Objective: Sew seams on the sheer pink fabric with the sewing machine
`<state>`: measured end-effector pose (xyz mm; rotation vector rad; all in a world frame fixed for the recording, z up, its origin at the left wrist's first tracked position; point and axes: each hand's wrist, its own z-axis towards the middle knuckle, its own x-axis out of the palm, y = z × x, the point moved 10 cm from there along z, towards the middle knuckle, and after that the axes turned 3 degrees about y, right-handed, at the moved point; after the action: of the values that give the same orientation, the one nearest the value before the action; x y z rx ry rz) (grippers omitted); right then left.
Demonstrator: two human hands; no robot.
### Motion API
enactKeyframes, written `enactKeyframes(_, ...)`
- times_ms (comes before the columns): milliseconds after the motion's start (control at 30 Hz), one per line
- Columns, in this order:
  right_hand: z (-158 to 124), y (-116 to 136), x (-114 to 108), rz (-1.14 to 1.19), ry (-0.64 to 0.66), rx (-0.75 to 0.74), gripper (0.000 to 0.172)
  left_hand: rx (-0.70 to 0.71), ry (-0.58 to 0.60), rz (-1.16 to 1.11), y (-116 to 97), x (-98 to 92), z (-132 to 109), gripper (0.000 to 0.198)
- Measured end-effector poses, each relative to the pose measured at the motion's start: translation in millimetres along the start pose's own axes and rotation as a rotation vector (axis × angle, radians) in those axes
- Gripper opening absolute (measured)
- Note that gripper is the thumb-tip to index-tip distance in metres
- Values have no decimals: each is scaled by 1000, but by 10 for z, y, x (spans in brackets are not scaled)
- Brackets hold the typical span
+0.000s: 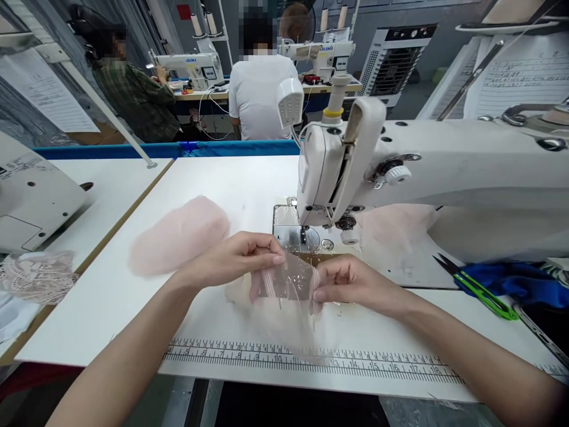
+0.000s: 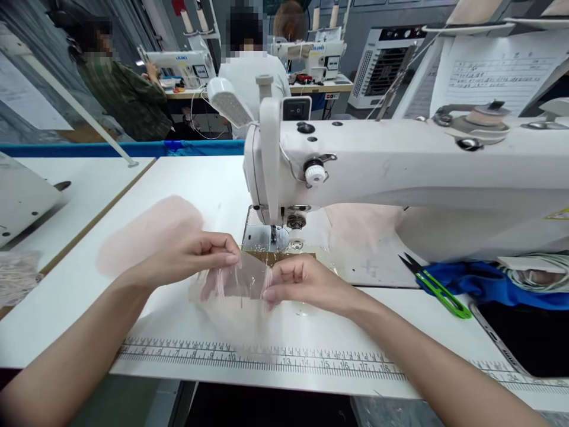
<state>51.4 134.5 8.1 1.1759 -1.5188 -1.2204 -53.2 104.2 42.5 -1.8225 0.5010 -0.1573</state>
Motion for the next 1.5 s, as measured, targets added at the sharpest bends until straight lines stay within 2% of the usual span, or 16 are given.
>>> enactKeyframes(133, 4, -77, -87, 97, -33, 73, 20, 8, -126, -52, 103, -157, 65, 26)
enactKeyframes(267, 1, -86, -83, 122, -41, 79, 22, 5, -178, -109, 199, -217, 101, 24)
enactKeyframes(700, 15, -109, -119, 188, -73, 69, 31, -46, -229, -162, 412, -310, 214, 24)
enactKeyframes(867, 9, -123, -116, 205, -62, 62, 30, -70, -229, -156, 498, -334, 257, 25)
enactKeyframes(1133, 0, -103, -117, 227, -66, 32, 27, -89, -257, -145, 526, -373, 269, 27)
enactKeyframes(1500, -3, -67, -90, 257, -56, 2, 32, -83, -264, -123, 499, -356, 274, 31)
